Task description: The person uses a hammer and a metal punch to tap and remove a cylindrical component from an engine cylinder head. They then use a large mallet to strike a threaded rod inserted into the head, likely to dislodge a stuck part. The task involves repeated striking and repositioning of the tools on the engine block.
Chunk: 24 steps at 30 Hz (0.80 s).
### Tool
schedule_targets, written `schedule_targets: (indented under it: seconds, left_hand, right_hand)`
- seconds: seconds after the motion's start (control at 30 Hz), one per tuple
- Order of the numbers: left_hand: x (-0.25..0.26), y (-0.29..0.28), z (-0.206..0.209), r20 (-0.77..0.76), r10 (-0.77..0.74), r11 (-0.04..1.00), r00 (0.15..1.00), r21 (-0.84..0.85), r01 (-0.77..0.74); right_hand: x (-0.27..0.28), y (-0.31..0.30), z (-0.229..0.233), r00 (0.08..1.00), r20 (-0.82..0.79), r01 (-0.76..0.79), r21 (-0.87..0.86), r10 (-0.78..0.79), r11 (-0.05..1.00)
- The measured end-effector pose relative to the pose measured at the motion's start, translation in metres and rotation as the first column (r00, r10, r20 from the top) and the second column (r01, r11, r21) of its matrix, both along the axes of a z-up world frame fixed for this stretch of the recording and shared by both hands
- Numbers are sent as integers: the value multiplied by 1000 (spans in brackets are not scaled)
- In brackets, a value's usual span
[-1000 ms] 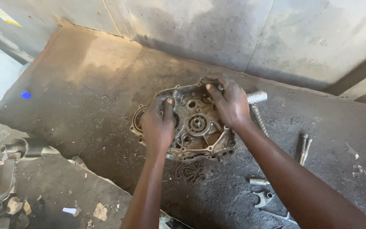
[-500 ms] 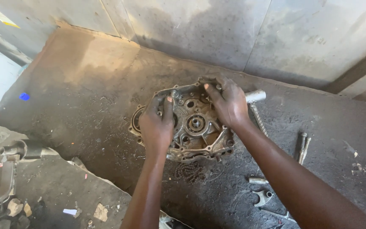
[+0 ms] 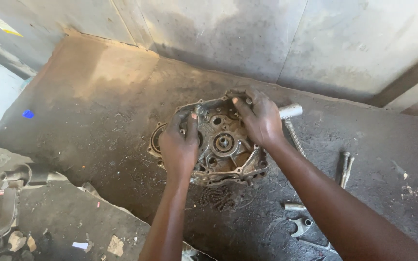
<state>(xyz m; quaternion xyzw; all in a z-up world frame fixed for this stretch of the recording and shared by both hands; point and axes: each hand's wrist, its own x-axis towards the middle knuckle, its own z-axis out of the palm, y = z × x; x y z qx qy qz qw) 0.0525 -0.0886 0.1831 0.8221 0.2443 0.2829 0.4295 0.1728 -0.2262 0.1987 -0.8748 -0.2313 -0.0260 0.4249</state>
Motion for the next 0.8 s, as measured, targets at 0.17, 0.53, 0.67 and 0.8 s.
schedule_targets:
  seconds: [0.17, 0.53, 0.67, 0.8]
  left_hand:
    - [5, 30, -23, 156, 19, 956, 988, -293, 28]
    - [-35, 39, -8, 99, -201, 946, 975, -239, 220]
    - [-42, 34, 1, -97, -269, 948, 958, -199, 246]
    - [-40, 33, -9, -237, -228, 974, 944, -64, 219]
  right_hand:
    - [0, 2, 3, 1000, -25, 12, 14, -12, 1000]
    - [0, 1, 1, 1000, -27, 1, -31, -2, 1000]
    - [2, 0, -3, 1000, -25, 2, -14, -3, 1000]
    - [3, -1, -7, 999, -43, -8, 15, 8, 1000]
